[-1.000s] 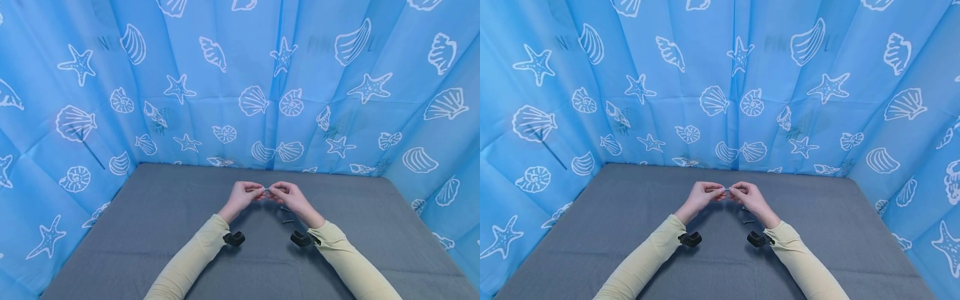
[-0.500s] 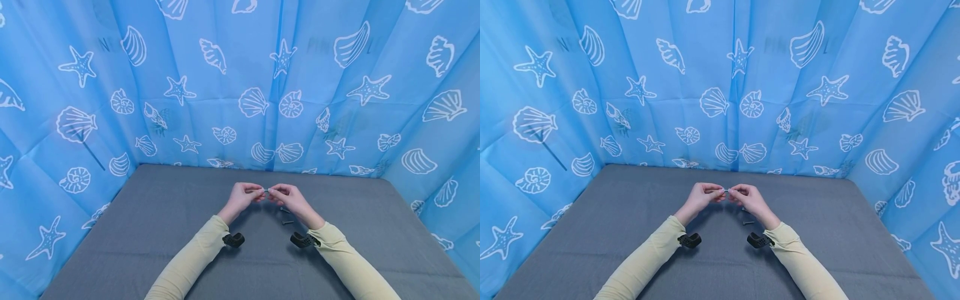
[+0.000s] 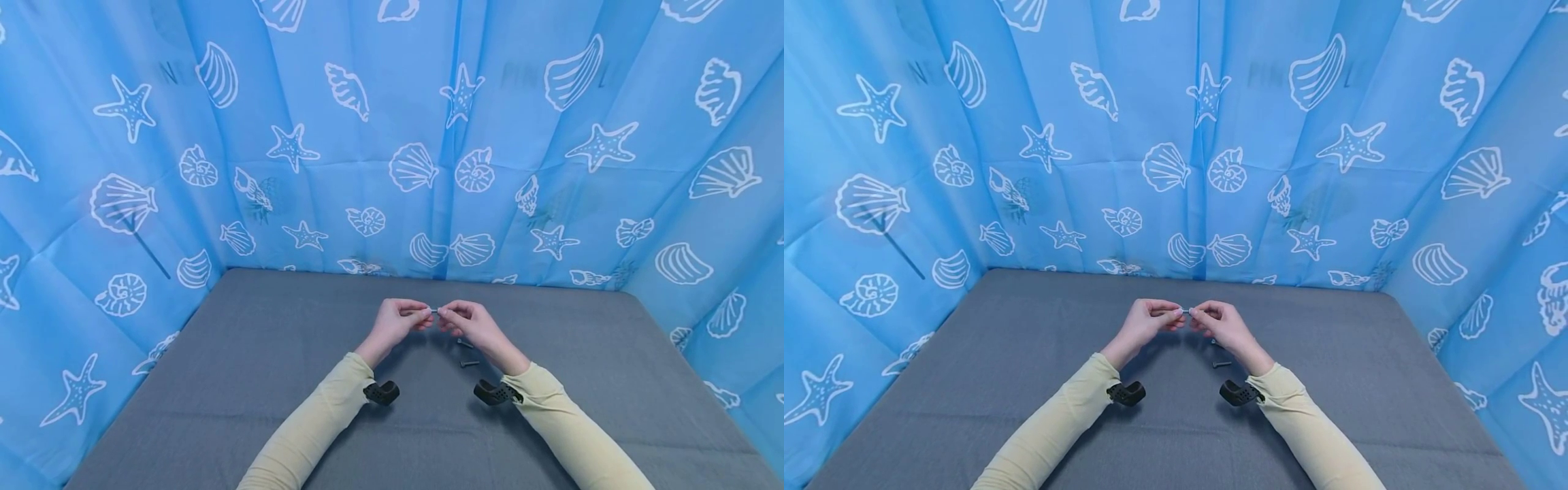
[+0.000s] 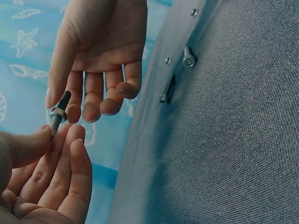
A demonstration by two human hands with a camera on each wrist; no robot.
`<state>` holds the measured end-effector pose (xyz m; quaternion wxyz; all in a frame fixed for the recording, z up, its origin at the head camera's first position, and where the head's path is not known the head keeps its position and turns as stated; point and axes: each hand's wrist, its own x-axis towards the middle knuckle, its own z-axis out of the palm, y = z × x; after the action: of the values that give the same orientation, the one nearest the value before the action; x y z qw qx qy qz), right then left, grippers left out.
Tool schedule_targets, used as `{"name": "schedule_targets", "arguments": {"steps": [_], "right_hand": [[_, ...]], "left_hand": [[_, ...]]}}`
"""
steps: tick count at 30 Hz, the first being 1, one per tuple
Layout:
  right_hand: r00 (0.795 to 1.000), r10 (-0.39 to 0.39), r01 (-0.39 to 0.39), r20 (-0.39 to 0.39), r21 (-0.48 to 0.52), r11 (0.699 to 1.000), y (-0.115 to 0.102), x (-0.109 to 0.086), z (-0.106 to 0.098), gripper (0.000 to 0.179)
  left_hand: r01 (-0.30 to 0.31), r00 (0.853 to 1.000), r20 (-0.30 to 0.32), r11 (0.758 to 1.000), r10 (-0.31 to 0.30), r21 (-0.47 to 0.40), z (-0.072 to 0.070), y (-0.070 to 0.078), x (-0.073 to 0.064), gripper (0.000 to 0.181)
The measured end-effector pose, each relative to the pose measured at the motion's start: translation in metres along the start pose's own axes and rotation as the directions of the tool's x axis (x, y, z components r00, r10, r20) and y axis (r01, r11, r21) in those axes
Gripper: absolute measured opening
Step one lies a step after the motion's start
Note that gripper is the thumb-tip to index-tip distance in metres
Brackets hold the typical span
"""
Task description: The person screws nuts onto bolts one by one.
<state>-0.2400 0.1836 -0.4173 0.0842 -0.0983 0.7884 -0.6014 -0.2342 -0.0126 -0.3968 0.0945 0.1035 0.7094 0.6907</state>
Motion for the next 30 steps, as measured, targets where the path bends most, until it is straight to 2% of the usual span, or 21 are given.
{"name": "schedule_targets", "arguments": {"steps": [2, 8, 11, 16, 21, 24, 30], "right_hand": [[1.000, 0.006, -0.006, 0.001, 0.022, 1.000, 0.000, 0.000, 0.001, 0.037], [0.999, -0.034, 0.034, -0.002, 0.003, 0.999, -0.001, -0.001, 0.002, 0.035], [1.000, -0.027, 0.027, -0.007, -0.011, 1.000, 0.001, 0.000, 0.003, 0.035], [1.000, -0.001, 0.001, -0.011, 0.005, 1.000, 0.003, 0.002, 0.006, 0.041], [0.999, -0.046, 0.046, 0.001, 0.035, 0.998, 0.002, 0.001, 0.005, 0.037], [0.998, -0.055, 0.055, 0.004, 0.012, 0.998, 0.001, 0.001, 0.004, 0.033], [1.000, -0.008, 0.008, -0.009, 0.019, 1.000, 0.001, 0.001, 0.005, 0.040]], "left_hand": [[0.003, 1.000, -0.002, 1.000, -0.003, 0.001, 0.000, -0.001, 0.000, 0.020], [0.004, 1.000, -0.003, 1.000, -0.004, -0.011, -0.003, -0.023, 0.015, 0.019], [0.002, 1.000, -0.006, 1.000, -0.002, -0.017, -0.003, -0.030, 0.019, 0.018], [-0.002, 1.000, -0.013, 1.000, 0.002, -0.014, -0.004, -0.032, 0.020, 0.018], [-0.011, 1.000, 0.001, 1.000, 0.011, -0.023, -0.005, -0.030, 0.019, 0.017], [-0.024, 1.000, 0.014, 0.999, 0.025, -0.029, -0.004, -0.030, 0.020, 0.017], [-0.031, 0.999, 0.007, 0.999, 0.031, -0.025, -0.003, -0.031, 0.020, 0.017]]}}
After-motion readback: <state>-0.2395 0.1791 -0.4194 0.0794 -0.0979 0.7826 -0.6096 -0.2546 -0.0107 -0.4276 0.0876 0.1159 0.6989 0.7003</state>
